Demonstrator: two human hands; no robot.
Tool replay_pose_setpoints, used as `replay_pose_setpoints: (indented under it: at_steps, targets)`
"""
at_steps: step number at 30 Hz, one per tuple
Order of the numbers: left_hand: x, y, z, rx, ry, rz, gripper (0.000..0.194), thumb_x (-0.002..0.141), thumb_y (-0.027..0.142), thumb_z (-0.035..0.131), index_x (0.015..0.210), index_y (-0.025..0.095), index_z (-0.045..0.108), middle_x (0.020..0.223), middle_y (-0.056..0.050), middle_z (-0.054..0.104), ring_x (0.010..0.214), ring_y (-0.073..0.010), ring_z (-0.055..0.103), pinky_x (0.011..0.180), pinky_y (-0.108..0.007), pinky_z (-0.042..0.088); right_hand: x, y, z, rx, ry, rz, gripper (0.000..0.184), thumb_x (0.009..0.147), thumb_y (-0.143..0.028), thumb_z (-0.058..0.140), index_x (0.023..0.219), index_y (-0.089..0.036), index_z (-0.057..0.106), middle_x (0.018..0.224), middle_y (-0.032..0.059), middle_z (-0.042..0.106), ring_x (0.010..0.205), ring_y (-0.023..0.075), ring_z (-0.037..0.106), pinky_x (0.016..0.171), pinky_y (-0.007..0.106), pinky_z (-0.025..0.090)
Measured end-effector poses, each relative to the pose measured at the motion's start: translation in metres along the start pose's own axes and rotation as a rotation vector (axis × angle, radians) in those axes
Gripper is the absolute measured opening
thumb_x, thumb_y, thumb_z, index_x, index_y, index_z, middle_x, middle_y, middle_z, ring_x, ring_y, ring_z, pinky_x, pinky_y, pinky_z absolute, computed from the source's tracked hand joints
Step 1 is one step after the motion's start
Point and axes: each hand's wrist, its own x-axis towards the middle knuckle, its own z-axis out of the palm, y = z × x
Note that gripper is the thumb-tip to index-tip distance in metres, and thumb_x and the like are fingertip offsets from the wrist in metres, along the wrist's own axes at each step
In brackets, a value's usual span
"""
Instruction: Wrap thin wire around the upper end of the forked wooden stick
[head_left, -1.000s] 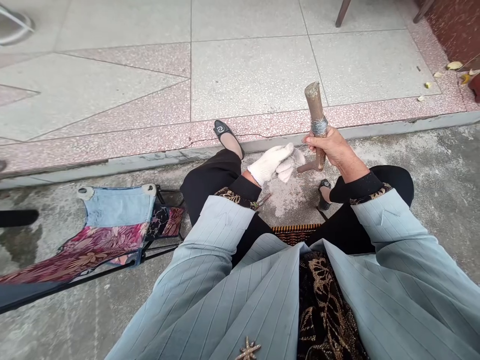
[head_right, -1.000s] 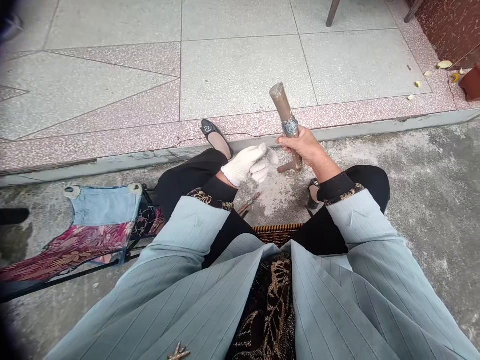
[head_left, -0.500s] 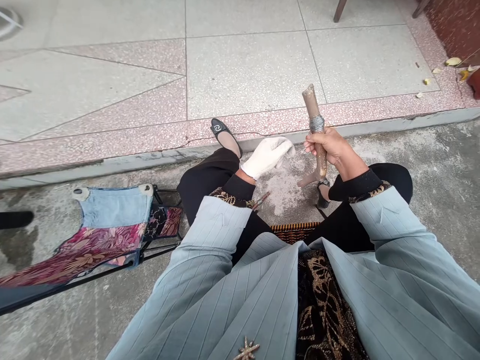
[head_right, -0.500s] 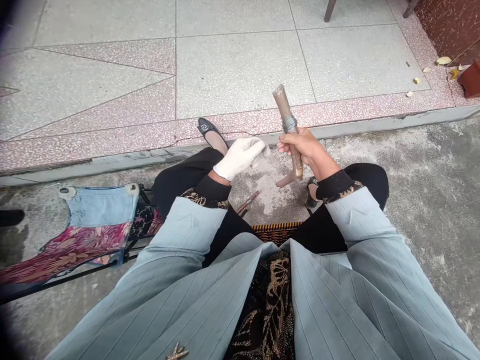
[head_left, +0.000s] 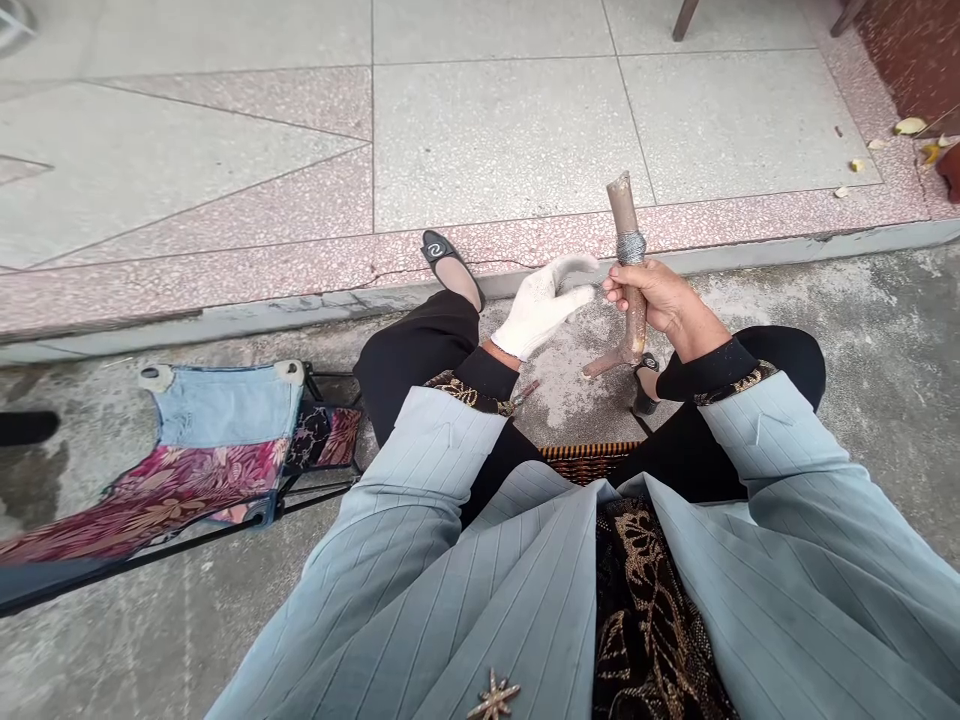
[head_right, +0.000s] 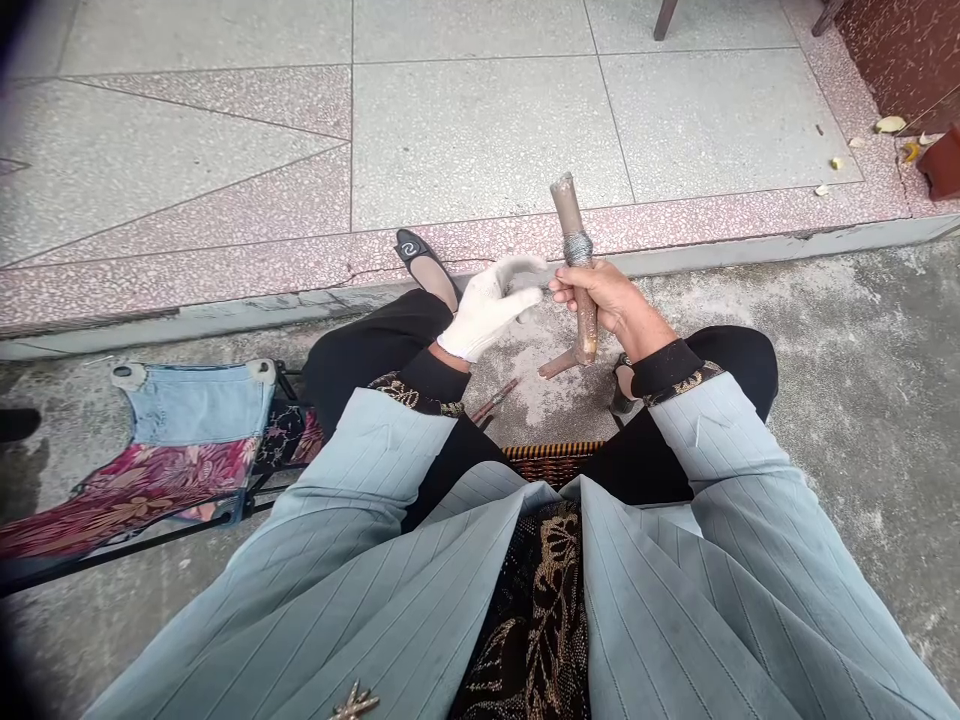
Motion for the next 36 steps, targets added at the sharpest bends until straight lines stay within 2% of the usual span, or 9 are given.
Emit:
replay_pose_setpoints:
  at_steps: [4, 10, 17, 22, 26, 32, 34, 36]
  targets:
    - [0.002, -0.006, 0.003, -0.190, -0.037, -0.003, 0.032, 0.082, 0.040, 0.067, 0.100, 0.014, 0.068, 0.081, -0.002, 0.068, 0.048, -0.0058, 0.050, 0.050, -0.023, 0.041, -0.001, 0.000, 0.002, -0.009, -0.021, 0.008, 0.014, 0.076, -0.013, 0.075, 0.073, -0.015, 0.062, 0.068, 0.0044, 0.071, 0.055, 0.0096, 0.063, 0.041, 0.016, 0.044]
    - [0.004, -0.010, 0.001, -0.247, -0.022, -0.026, 0.035, 0.079, 0.044, 0.072, 0.094, 0.014, 0.065, 0.063, 0.002, 0.060, 0.046, -0.0067, 0.053, 0.049, -0.020, 0.043, -0.002, -0.002, 0.000, 0.027, -0.037, 0.013, 0.020, 0.077, -0.018, 0.079, 0.074, -0.015, 0.059, 0.069, 0.0036, 0.071, 0.054, 0.0091, 0.062, 0.042, 0.016, 0.045]
    - [0.003, -0.001, -0.004, -0.264, -0.087, -0.025, 0.028, 0.081, 0.041, 0.068, 0.084, 0.013, 0.065, 0.057, 0.002, 0.060, 0.044, -0.0062, 0.051, 0.047, -0.019, 0.038, -0.003, -0.004, -0.004, 0.027, -0.064, -0.030, 0.030, 0.067, -0.017, 0.087, 0.075, -0.015, 0.058, 0.071, 0.0030, 0.069, 0.056, 0.0086, 0.059, 0.045, 0.018, 0.046]
    - [0.004, -0.002, -0.003, -0.269, -0.116, -0.007, 0.027, 0.082, 0.040, 0.065, 0.083, 0.013, 0.063, 0.056, 0.002, 0.058, 0.043, -0.0066, 0.048, 0.047, -0.020, 0.037, -0.002, -0.002, -0.005, -0.010, -0.052, -0.120, 0.037, 0.058, -0.018, 0.090, 0.077, -0.015, 0.058, 0.076, 0.0019, 0.069, 0.056, 0.0071, 0.056, 0.047, 0.018, 0.045]
    - [0.004, -0.005, -0.003, -0.082, -0.070, 0.030, 0.023, 0.086, 0.037, 0.059, 0.087, 0.014, 0.063, 0.059, 0.002, 0.058, 0.047, -0.0087, 0.050, 0.052, -0.023, 0.040, 0.000, 0.001, -0.006, -0.087, -0.048, -0.196, 0.036, 0.059, -0.021, 0.088, 0.077, -0.016, 0.057, 0.075, 0.0018, 0.069, 0.055, 0.0070, 0.055, 0.047, 0.018, 0.044]
    - [0.003, -0.005, -0.007, 0.547, 0.080, 0.157, 0.019, 0.085, 0.027, 0.054, 0.089, 0.015, 0.068, 0.082, -0.006, 0.070, 0.079, -0.0194, 0.065, 0.074, -0.029, 0.046, 0.002, 0.003, -0.005, -0.140, -0.014, -0.298, 0.031, 0.065, -0.020, 0.083, 0.076, -0.017, 0.054, 0.071, 0.0002, 0.067, 0.050, 0.0055, 0.048, 0.048, 0.020, 0.041]
    - [0.003, -0.005, -0.007, 0.612, 0.103, 0.166, 0.020, 0.085, 0.026, 0.054, 0.091, 0.015, 0.070, 0.085, -0.007, 0.071, 0.083, -0.0213, 0.065, 0.076, -0.031, 0.046, 0.003, 0.003, -0.005, -0.155, 0.003, -0.298, 0.030, 0.067, -0.019, 0.081, 0.076, -0.018, 0.053, 0.071, -0.0002, 0.066, 0.050, 0.0054, 0.047, 0.048, 0.020, 0.041]
    - [0.004, -0.006, -0.006, 0.525, 0.087, 0.150, 0.021, 0.084, 0.027, 0.056, 0.095, 0.015, 0.070, 0.086, -0.007, 0.071, 0.082, -0.0202, 0.065, 0.076, -0.031, 0.047, 0.003, 0.003, -0.004, -0.167, 0.031, -0.288, 0.029, 0.068, -0.019, 0.080, 0.076, -0.019, 0.051, 0.073, -0.0004, 0.065, 0.051, 0.0056, 0.047, 0.048, 0.020, 0.041]
